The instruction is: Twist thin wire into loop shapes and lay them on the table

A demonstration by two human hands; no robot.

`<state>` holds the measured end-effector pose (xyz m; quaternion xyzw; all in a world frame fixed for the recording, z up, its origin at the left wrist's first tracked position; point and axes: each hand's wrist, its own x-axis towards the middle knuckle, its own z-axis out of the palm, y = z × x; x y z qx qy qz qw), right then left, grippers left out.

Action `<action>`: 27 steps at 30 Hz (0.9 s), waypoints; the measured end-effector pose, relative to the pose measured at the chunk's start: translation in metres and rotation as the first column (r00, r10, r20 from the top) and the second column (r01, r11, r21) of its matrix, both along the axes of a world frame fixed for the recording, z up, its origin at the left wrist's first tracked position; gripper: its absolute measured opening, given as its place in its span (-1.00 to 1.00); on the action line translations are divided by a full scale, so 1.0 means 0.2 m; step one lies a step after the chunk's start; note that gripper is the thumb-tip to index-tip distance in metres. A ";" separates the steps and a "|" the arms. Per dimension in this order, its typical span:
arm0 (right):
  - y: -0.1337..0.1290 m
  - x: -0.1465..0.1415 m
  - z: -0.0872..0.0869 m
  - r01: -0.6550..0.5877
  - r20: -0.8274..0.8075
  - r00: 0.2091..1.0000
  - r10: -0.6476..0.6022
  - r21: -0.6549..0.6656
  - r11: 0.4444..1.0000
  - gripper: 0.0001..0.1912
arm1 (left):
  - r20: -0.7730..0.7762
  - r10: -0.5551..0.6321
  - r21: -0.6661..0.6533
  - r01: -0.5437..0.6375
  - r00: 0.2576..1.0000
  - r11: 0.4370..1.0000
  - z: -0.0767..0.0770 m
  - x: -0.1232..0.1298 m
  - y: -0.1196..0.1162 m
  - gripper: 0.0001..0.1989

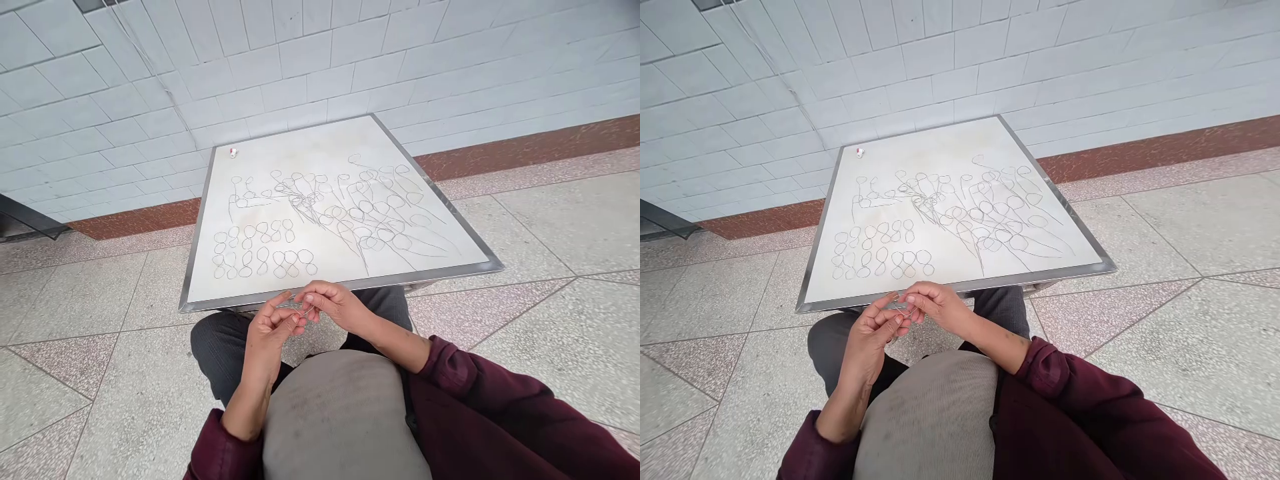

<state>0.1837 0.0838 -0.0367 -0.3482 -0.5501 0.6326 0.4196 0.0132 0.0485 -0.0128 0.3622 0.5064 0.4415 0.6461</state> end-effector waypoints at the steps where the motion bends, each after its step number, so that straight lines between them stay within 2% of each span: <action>1: 0.00 0.00 0.00 0.004 -0.004 1.000 -0.004 0.019 1.000 -0.70 | 0.004 0.001 0.005 -0.001 1.000 1.000 0.00 0.00 0.00 -0.50; 7: 0.00 -0.01 0.00 0.008 0.015 1.000 -0.010 0.100 0.995 -0.72 | -0.001 0.007 0.021 -0.007 1.000 1.000 0.00 0.02 0.00 -0.49; 12: 0.00 -0.01 0.00 0.007 0.002 1.000 -0.008 0.101 0.995 -0.70 | -0.012 0.059 0.051 -0.058 0.998 0.997 0.00 0.03 0.00 -0.53; 16: -0.02 -0.02 -0.01 0.063 -0.020 0.998 -0.062 0.032 0.998 -0.71 | -0.030 0.184 0.064 -0.182 0.982 0.981 0.02 0.03 0.00 -0.52; 19: -0.04 -0.05 -0.03 0.077 0.039 0.996 -0.077 -0.012 0.997 -0.72 | -0.024 0.267 0.075 -0.264 0.964 0.962 0.03 0.04 0.00 -0.50; 23: -0.07 -0.10 -0.03 0.067 0.103 0.993 -0.058 -0.085 0.994 -0.74 | 0.011 0.331 0.121 -0.330 0.944 0.936 0.02 0.04 0.01 -0.50; 27: -0.08 -0.13 -0.01 0.068 0.096 0.994 -0.052 -0.170 0.983 -0.76 | 0.027 0.370 0.171 -0.369 0.929 0.914 0.00 0.05 0.01 -0.51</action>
